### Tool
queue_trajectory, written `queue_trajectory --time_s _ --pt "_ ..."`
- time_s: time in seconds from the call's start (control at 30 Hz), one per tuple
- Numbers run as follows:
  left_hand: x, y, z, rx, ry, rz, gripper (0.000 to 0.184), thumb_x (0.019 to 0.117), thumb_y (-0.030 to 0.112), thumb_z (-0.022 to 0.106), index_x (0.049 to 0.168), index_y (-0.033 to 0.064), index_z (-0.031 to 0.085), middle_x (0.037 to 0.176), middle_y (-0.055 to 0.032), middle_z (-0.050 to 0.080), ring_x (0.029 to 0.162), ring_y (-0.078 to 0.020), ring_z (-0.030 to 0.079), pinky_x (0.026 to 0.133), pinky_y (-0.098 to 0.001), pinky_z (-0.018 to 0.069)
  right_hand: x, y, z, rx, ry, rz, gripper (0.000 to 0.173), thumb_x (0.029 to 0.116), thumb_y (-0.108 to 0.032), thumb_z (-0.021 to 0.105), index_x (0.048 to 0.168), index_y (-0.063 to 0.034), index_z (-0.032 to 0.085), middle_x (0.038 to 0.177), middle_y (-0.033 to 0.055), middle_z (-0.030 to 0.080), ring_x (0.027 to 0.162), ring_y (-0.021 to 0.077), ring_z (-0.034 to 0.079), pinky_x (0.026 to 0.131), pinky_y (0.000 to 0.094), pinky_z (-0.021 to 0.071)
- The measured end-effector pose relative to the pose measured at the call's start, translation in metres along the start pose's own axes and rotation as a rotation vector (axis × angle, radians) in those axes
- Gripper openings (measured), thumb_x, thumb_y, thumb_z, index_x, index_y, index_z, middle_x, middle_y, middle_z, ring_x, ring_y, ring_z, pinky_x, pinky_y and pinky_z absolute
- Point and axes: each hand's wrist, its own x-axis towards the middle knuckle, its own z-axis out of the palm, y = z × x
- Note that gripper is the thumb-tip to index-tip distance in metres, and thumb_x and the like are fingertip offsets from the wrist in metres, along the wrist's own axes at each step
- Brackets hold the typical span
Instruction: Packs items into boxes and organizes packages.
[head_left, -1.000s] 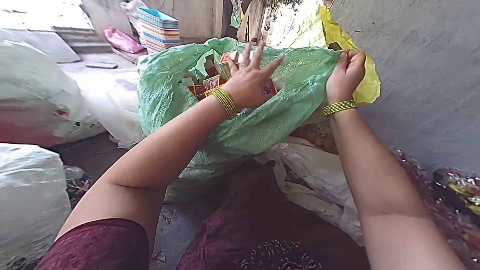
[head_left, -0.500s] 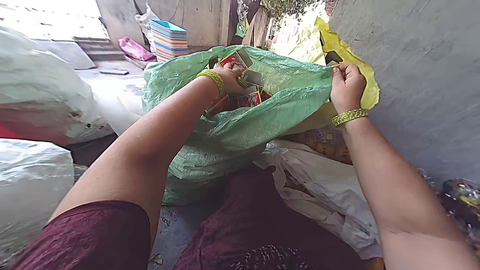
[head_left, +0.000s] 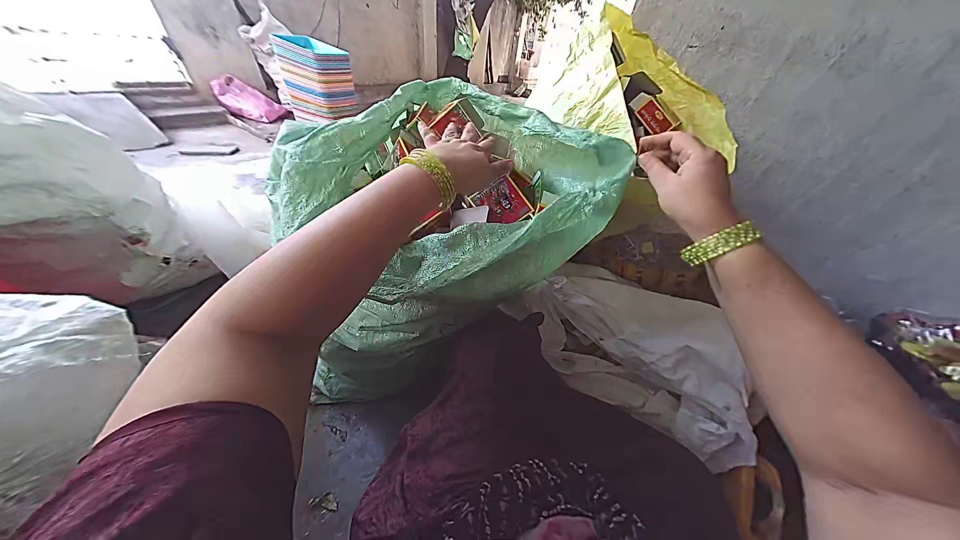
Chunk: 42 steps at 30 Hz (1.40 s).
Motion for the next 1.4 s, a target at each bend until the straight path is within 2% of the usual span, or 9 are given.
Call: queue_trajectory --time_s 0.13,0.23,0.37,0.5,0.67,0.87,0.97,1.1,1.4 --pt "-0.089 0.019 -0.008 0.049 -0.03 0.287 0.088 0.0854 0.089 0.037 0.128 0.0191 0.07 0.133 -0.0132 0.066 0.131 -0.0396 0.055 0.111 -0.081 0.0187 -0.059 0.002 -0.031 -0.049 -0.049 -0.08 0.035 0.1039 -0.023 0.06 0.132 -0.0023 0.061 0.12 0.0161 0.071 0.106 0.0234 0.071 0.095 0.0437 0.0576" --pt "-0.141 0.004 0.013 0.109 -0.035 0.286 0.103 0.0651 0.084 0.073 0.138 0.0126 0.061 0.119 -0.017 0.071 0.116 -0.0432 0.064 0.109 -0.0841 0.0156 -0.125 0.008 -0.055 -0.215 -0.126 -0.194 0.035 0.1031 -0.025 0.06 0.129 -0.0019 0.064 0.119 0.018 0.07 0.105 0.0311 0.071 0.092 0.0522 0.0572" --pt "-0.183 -0.019 0.037 0.144 0.103 0.311 0.111 0.0668 0.059 0.09 0.156 0.0119 0.042 0.139 -0.0155 0.062 0.131 -0.0411 0.056 0.11 -0.0856 0.0094 -0.232 0.034 -0.094 -0.397 -0.22 -0.152 0.04 0.103 -0.036 0.05 0.12 -0.0074 0.072 0.111 0.0159 0.073 0.1 0.0355 0.071 0.089 0.0545 0.0558" --pt "-0.221 0.004 0.047 0.139 0.228 0.441 0.105 0.077 0.058 0.08 0.157 0.0065 0.037 0.157 -0.0228 0.04 0.147 -0.0468 0.035 0.109 -0.0857 0.0103 -0.35 0.077 -0.142 -0.383 -0.366 0.391 0.036 0.0964 -0.028 0.063 0.123 -0.0052 0.071 0.116 0.0203 0.072 0.099 0.0391 0.072 0.085 0.0608 0.0561" --pt "-0.226 0.07 0.085 -0.226 0.215 0.934 0.067 0.0956 0.057 0.058 0.148 0.0149 0.053 0.156 -0.0167 0.046 0.147 -0.0397 0.038 0.114 -0.0751 0.024 -0.487 0.11 -0.159 -0.335 -0.566 1.266 0.043 0.0991 -0.022 0.069 0.134 0.0012 0.062 0.128 0.0255 0.066 0.122 0.042 0.063 0.106 0.0622 0.0452" --pt "-0.181 0.185 0.134 -0.633 -0.008 1.155 0.058 0.0939 0.049 0.066 0.138 0.013 0.062 0.147 -0.0125 0.055 0.135 -0.029 0.054 0.111 -0.0556 0.0435 -0.603 0.149 -0.102 -0.33 -0.622 1.57 0.051 0.0985 -0.03 0.067 0.133 0.0075 0.059 0.129 0.0316 0.062 0.124 0.0457 0.06 0.106 0.0614 0.0446" --pt "-0.172 0.24 0.157 -0.869 -0.112 1.121 0.049 0.0928 0.043 0.071 0.132 0.0128 0.066 0.139 -0.0073 0.061 0.13 -0.0173 0.058 0.108 -0.0381 0.0502 -0.616 0.153 -0.069 -0.366 -0.504 1.616 0.06 0.0996 -0.039 0.063 0.138 0.0065 0.055 0.132 0.0308 0.061 0.126 0.0447 0.059 0.106 0.0605 0.0456" --pt "-0.174 0.284 0.191 -0.976 -0.293 0.997 0.042 0.0937 0.038 0.072 0.127 0.0128 0.069 0.129 -0.0036 0.067 0.123 -0.0127 0.061 0.107 -0.0367 0.0508 -0.627 0.164 -0.043 -0.467 -0.398 1.606 0.075 0.0946 -0.056 0.064 0.138 0.0044 0.058 0.139 0.0329 0.056 0.128 0.0478 0.056 0.107 0.0629 0.0447" --pt "-0.163 0.265 0.26 -1.135 -0.675 0.543 0.033 0.0964 0.025 0.072 0.125 0.01 0.065 0.12 -0.0055 0.071 0.097 -0.013 0.073 0.088 -0.0365 0.0612 -0.612 0.173 -0.05 -0.417 -0.627 1.608 0.053 0.1033 -0.043 0.05 0.129 0.0014 0.065 0.131 0.0285 0.063 0.125 0.045 0.06 0.103 0.0648 0.0461"
